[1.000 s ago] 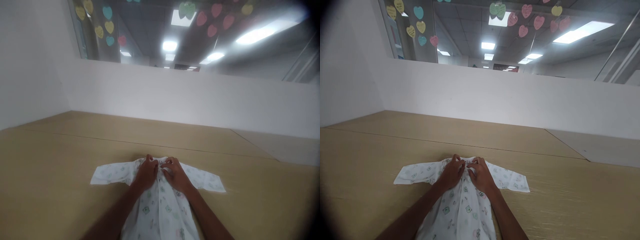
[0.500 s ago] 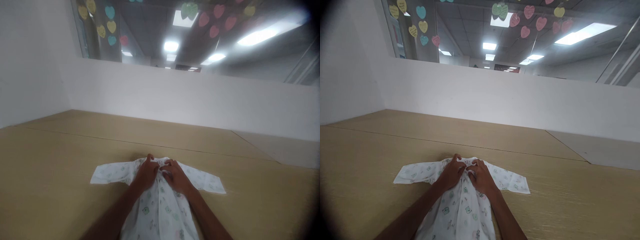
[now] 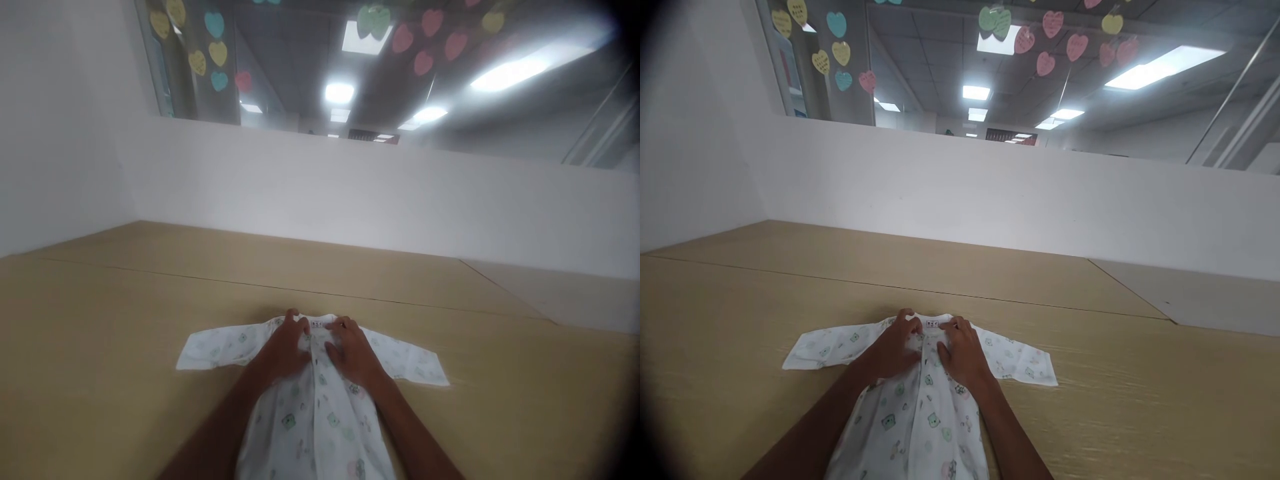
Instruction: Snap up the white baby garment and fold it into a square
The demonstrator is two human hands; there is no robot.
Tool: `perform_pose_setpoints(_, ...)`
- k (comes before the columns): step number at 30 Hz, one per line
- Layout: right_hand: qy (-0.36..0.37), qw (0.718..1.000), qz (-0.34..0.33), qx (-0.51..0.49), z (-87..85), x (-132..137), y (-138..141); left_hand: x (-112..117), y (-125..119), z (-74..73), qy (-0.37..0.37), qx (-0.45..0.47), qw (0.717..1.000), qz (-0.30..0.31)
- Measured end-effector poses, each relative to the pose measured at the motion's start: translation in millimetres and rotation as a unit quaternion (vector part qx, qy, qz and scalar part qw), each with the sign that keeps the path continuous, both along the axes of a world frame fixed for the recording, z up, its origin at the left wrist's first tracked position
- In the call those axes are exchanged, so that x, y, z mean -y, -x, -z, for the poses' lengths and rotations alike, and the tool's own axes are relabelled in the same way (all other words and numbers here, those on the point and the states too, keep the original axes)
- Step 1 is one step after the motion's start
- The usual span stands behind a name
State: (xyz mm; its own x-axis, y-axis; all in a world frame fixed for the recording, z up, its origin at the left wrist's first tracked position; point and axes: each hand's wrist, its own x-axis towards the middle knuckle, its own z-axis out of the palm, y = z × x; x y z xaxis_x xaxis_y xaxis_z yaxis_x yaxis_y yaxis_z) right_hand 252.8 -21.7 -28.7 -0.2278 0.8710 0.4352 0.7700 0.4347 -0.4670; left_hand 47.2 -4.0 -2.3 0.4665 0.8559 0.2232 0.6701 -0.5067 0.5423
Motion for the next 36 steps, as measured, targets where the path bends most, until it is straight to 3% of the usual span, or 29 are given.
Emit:
perform_pose_setpoints(4,-0.017,0.999,0.023,-0.032,-3.7,0,0,9,-2,-6.1,0.042,-0.007,0.999,0.003)
perform_pose_setpoints(10,-0.027,0.998,0.038,-0.053,-13.9,2,7,3,-6,3.3,0.019,0.0,0.999,-0.047)
perform_pose_setpoints(19,0.029,0.996,-0.068,-0.041,-11.7,4,10,9,-20,-3.3,-0.009,-0.053,0.998,-0.033)
perform_pose_setpoints(30,0.023,0.998,-0.051,-0.025,-8.1,2,9,7,-23,8.2,-0.02,-0.006,1.0,-0.012)
perform_pose_setpoints(36,0.024,0.997,-0.058,-0.04,-11.1,3,8,-1,-18,9.4,0.039,0.031,0.999,-0.007)
